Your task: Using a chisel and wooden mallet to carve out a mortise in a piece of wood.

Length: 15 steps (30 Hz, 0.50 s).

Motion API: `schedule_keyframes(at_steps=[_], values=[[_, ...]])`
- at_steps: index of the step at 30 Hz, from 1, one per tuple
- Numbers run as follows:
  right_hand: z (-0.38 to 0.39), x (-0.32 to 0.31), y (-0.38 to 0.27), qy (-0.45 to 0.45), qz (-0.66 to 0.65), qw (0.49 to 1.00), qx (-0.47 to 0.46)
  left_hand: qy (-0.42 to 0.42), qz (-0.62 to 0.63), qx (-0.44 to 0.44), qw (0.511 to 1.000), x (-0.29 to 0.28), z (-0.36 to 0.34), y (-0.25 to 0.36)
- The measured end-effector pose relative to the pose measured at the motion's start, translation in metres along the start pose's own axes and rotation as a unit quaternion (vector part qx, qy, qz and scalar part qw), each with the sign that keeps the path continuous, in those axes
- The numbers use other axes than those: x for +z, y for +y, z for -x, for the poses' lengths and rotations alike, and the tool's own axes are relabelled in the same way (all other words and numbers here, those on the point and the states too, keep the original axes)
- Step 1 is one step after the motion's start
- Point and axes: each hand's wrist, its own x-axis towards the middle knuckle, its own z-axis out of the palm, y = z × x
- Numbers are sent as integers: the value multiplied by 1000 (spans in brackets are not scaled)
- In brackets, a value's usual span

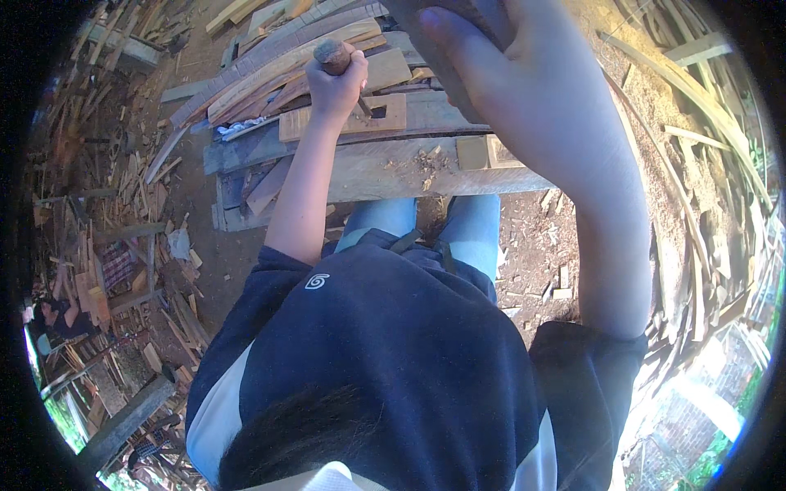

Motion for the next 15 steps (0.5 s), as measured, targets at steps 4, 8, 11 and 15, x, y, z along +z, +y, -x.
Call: schedule_keyframes(at_steps=[4, 8, 11, 15], values=[[-6, -4, -14, -38, -43, 998, 32, 9, 2, -5, 1000, -1, -1, 0], [-7, -4, -16, -62, -51, 996, 46, -14, -23, 32, 999, -4, -2, 0], [-10, 1, -8, -51, -28, 998, -1, -17, -25, 34, 999, -4, -2, 0], [-12, -4, -1, -108, -157, 982, 14, -31, -45, 43, 998, 0, -2, 3]])
